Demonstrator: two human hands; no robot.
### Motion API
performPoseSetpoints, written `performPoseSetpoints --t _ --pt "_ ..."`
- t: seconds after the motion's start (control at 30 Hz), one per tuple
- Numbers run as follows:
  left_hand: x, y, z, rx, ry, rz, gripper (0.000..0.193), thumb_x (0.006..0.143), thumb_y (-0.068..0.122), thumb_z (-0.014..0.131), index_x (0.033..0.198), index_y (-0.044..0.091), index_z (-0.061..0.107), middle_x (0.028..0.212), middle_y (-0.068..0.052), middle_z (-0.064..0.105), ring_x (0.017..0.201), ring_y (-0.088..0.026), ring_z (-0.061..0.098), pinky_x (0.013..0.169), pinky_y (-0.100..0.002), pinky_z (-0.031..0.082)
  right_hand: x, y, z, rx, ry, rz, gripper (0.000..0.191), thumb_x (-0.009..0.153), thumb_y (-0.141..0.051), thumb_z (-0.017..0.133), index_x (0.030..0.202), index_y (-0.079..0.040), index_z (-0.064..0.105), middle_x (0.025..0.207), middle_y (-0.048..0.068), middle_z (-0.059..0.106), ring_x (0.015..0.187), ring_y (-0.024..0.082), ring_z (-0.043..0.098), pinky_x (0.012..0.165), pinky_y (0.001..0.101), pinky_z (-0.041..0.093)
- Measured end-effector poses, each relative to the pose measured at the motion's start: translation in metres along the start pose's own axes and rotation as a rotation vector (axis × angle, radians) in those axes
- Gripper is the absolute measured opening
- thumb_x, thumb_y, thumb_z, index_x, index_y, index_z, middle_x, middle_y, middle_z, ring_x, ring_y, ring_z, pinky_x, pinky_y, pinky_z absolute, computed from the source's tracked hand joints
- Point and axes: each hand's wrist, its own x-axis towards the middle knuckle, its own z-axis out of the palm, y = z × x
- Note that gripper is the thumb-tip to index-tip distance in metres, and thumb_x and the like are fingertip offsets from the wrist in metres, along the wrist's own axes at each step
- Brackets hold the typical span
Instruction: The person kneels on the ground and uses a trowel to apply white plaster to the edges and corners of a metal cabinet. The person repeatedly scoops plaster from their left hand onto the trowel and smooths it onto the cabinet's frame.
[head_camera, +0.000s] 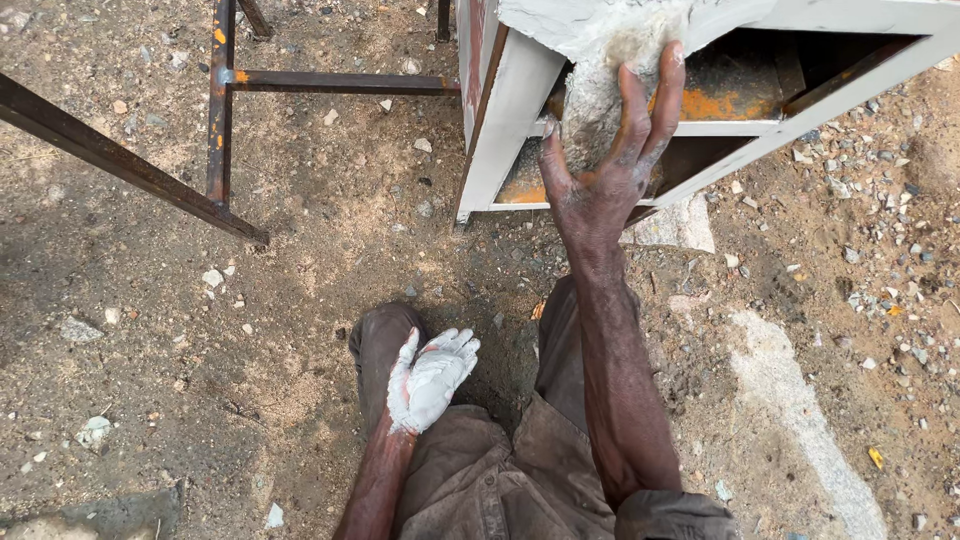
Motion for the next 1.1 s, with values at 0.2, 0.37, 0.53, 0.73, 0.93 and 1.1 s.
performPoseSetpoints --t 0.2,0.37,0.53,0.73,0.93,1.1 --pt "0.008 0.004 -0.004 0.018 -0.015 0.002 0.065 0.101 0.045 0.056 0.136 -0.01 0.05 0.149 -0.031 0.048 0.137 -0.048 0.047 0.117 -0.056 0.038 -0.006 0.006 0.01 -0.04 -0.012 -0.017 0.096 0.096 -0.006 0.09 0.162 -0.027 0.024 0.172 0.001 0.003 0.163 0.024 0.009 0.136 0.0454 0.023" --pt "0.011 -0.001 -0.005 0.046 0.028 -0.016 0.066 0.099 0.045 0.056 0.137 -0.008 0.051 0.148 -0.031 0.051 0.135 -0.047 0.05 0.115 -0.056 0.04 -0.021 -0.004 -0.003 -0.05 -0.045 0.049 0.098 0.089 -0.007 0.089 0.164 -0.026 0.029 0.174 0.005 0.009 0.161 0.028 0.015 0.136 0.0509 0.028" --pt "0.008 -0.003 -0.006 0.078 0.016 -0.007 0.067 0.099 0.045 0.056 0.139 -0.008 0.05 0.148 -0.03 0.051 0.134 -0.045 0.05 0.114 -0.055 0.04 -0.015 -0.007 -0.016 -0.068 -0.018 0.066 0.094 0.093 -0.005 0.089 0.161 -0.027 0.029 0.172 0.002 0.008 0.164 0.025 0.012 0.136 0.0479 0.026" --pt "0.011 -0.005 -0.014 0.051 0.065 -0.023 0.065 0.098 0.045 0.055 0.138 -0.007 0.051 0.149 -0.03 0.051 0.135 -0.045 0.05 0.114 -0.055 0.04 0.001 0.003 -0.009 -0.041 -0.013 0.024 0.094 0.094 -0.005 0.092 0.161 -0.026 0.029 0.172 0.001 0.005 0.163 0.024 0.012 0.136 0.0463 0.027" --pt "0.012 -0.005 -0.019 0.062 0.033 -0.006 0.067 0.099 0.045 0.057 0.138 -0.009 0.05 0.148 -0.031 0.05 0.136 -0.047 0.049 0.115 -0.056 0.039 -0.004 0.011 -0.002 -0.053 -0.029 0.009 0.092 0.096 -0.005 0.089 0.162 -0.026 0.029 0.172 0.0 0.004 0.161 0.023 0.012 0.136 0.0435 0.031" --pt "0.017 -0.007 -0.017 0.051 0.049 -0.046 0.064 0.1 0.044 0.056 0.138 -0.007 0.05 0.15 -0.029 0.05 0.136 -0.045 0.048 0.115 -0.055 0.039 -0.014 -0.001 -0.015 -0.042 -0.111 0.072 0.094 0.089 -0.004 0.087 0.164 -0.022 0.032 0.171 0.007 0.009 0.162 0.027 0.016 0.137 0.0453 0.037"
